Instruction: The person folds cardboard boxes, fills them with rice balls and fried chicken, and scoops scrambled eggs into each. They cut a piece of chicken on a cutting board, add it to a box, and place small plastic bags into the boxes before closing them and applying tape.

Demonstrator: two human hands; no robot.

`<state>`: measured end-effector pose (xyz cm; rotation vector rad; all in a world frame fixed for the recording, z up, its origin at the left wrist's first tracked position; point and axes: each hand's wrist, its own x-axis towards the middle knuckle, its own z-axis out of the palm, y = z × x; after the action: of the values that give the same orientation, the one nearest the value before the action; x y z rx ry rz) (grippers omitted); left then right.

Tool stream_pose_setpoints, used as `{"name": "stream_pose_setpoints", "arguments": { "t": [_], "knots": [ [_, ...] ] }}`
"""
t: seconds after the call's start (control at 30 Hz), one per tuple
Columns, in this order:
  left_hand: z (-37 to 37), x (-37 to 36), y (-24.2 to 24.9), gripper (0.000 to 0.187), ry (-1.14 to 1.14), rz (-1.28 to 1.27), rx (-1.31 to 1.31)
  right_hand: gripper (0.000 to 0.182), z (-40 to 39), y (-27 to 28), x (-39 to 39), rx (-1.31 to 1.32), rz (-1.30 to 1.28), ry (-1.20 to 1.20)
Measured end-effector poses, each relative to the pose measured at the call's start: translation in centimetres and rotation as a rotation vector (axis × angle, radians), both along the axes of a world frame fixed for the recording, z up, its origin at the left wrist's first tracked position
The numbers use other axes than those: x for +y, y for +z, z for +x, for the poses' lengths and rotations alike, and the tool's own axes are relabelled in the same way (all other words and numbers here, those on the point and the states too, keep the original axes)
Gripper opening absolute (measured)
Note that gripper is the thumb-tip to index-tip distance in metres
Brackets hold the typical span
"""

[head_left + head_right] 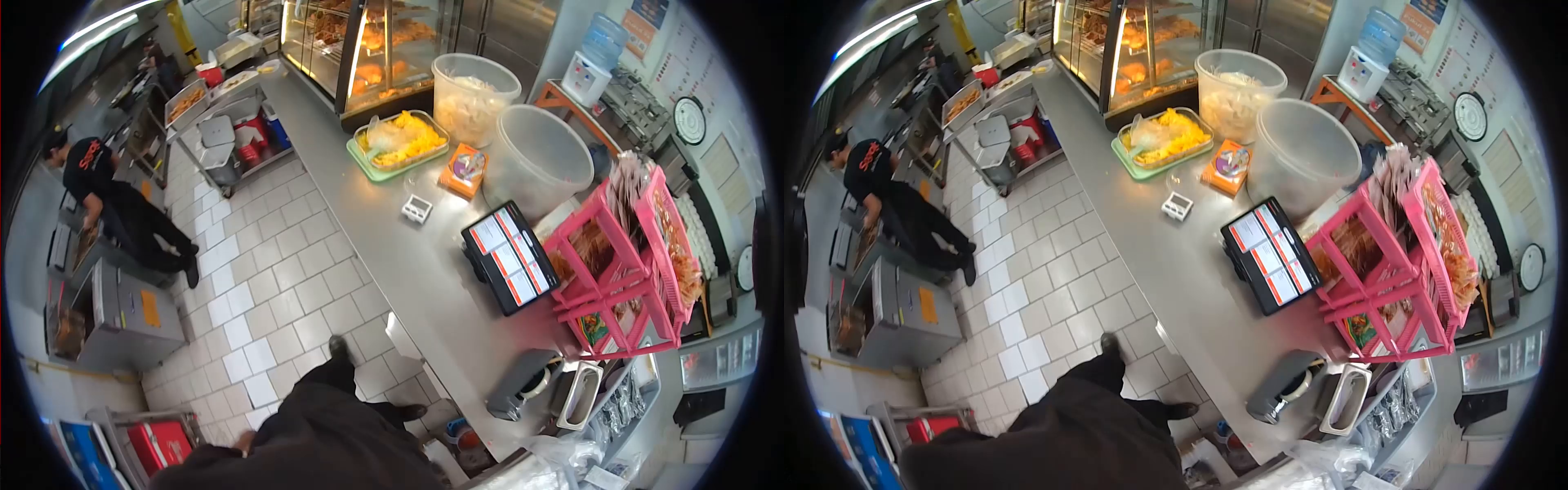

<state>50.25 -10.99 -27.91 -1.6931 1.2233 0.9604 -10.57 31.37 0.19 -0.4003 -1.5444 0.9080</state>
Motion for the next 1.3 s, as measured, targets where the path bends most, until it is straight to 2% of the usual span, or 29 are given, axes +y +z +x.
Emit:
{"name": "stream_pose_setpoints", "arguments": {
  "t": [0.13,0.17,0.2,0.23,0.27,0.3,0.33,0.37,0.4,0.43,0.47,0.5,0.53,0.57,0.6,0.63,0.67,0.7,0.73,0.77,0.8,0.83,0.9,0.93,1.0,1.1,1.17,1.23,1.3],
  "knots": [
    [-2.4,-2.5,-5.7,0.04,0.044,-0.14,0.282,0.023,-0.1,-8.3,-29.2,-0.279,0.353,0.746],
    [-2.7,-4.1,-7.0,0.04,0.052,-0.178,0.327,0.019,-0.7,-8.5,-38.0,-0.335,0.191,1.069],
    [-3.3,-6.5,-8.0,0.04,0.057,-0.225,0.367,0.014,-1.6,-9.7,-46.4,-0.5,-0.192,1.362],
    [-3.9,-9.7,-8.5,0.04,0.051,-0.284,0.4,0.013,-4.3,-12.0,-53.7,-0.56,-0.145,1.575],
    [-4.3,-13.6,-8.7,0.04,0.024,-0.365,0.433,0.016,-5.9,-11.9,-61.1,-0.458,0.08,1.516],
    [-5.5,-17.4,-8.9,0.04,-0.007,-0.448,0.471,0.033,-8.0,-11.5,-67.4,-0.541,0.191,1.515],
    [-5.5,-20.4,-9.8,0.044,-0.224,-0.724,0.563,0.046,-11.0,-12.1,-73.1,-0.516,0.394,1.29],
    [-7.4,-24.5,-7.6,0.043,-0.205,-0.75,0.589,0.06,-14.3,-14.0,-78.4,-0.467,0.58,1.073],
    [-10.2,-28.9,-4.3,0.045,-0.168,-0.766,0.587,0.083,-19.1,-18.6,-82.8,-0.272,0.763,0.751],
    [-14.8,-32.5,2.8,0.042,-0.062,-0.776,0.666,0.085,-20.4,-18.1,-84.1,-0.369,0.854,0.766],
    [-16.2,-36.0,3.1,0.037,0.036,-0.827,0.941,0.062,-20.7,-14.8,-84.0,-0.73,0.866,0.976],
    [-19.3,-38.8,6.6,0.032,0.027,-0.863,1.023,0.033,-25.2,-18.2,-86.5,-0.902,0.95,0.816],
    [-22.5,-41.1,10.0,0.031,0.068,-0.865,1.092,0.018,-26.4,-20.3,-86.7,-0.486,0.622,0.864],
    [-25.1,-43.0,11.5,0.031,0.09,-0.88,1.204,0.018,-22.1,-16.3,-86.2,-0.321,0.437,0.994],
    [-27.7,-45.0,12.1,0.031,0.069,-0.897,1.361,0.019,-17.1,-12.7,-85.3,-0.136,0.441,1.189],
    [-30.9,-46.4,13.9,0.027,0.061,-0.849,1.488,0.024,-13.2,-12.6,-84.6,-0.213,0.474,1.238],
    [-34.0,-47.5,15.5,0.027,0.024,-0.753,1.526,0.019,-8.6,-14.1,-84.4,-0.398,0.476,1.22],
    [-36.9,-49.0,16.3,0.026,-0.014,-0.646,1.555,0.013,-4.6,-16.1,-84.9,-0.311,0.375,1.509],
    [-39.6,-50.8,15.9,0.026,0.006,-0.651,1.545,0.011,-0.2,-13.4,-85.4,-0.545,0.517,1.759],
    [-42.3,-52.2,15.2,0.027,0.142,-0.516,1.619,0.015,3.1,-12.4,-87.7,-0.726,0.413,1.826],
    [-44.2,-54.7,14.7,0.027,0.259,-0.383,1.691,0.016,4.1,-12.9,-90.8,-0.733,0.327,1.86],
    [-45.2,-57.5,14.7,0.027,0.256,-0.379,1.686,0.017,4.4,-13.1,-93.8,-0.735,0.233,1.889],
    [-46.4,-62.4,14.7,0.027,1.105,0.1,1.611,0.017,4.0,-11.6,-99.9,-0.78,0.218,2.073],
    [-46.6,-64.9,15.0,0.027,1.079,0.038,1.571,0.017,4.2,-10.2,-102.8,-0.794,0.205,2.07],
    [-46.0,-70.5,11.3,0.028,1.049,0.056,1.583,0.019,4.3,-7.2,-107.8,-0.58,0.504,2.226],
    [-45.8,-76.6,15.7,0.035,1.029,-0.021,1.584,0.021,4.1,-7.0,-115.5,-0.566,0.513,2.259],
    [-45.6,-81.1,16.6,0.033,1.207,0.093,1.692,0.021,4.3,-6.8,-120.6,-0.507,0.577,2.295],
    [-45.7,-85.7,18.6,0.032,1.149,0.034,1.722,0.02,4.8,-6.7,-126.0,-0.33,0.619,2.303],
    [-46.6,-91.1,20.2,0.031,1.378,-0.177,1.694,0.019,4.2,-7.2,-132.0,-0.393,0.642,2.262]
  ]
}}
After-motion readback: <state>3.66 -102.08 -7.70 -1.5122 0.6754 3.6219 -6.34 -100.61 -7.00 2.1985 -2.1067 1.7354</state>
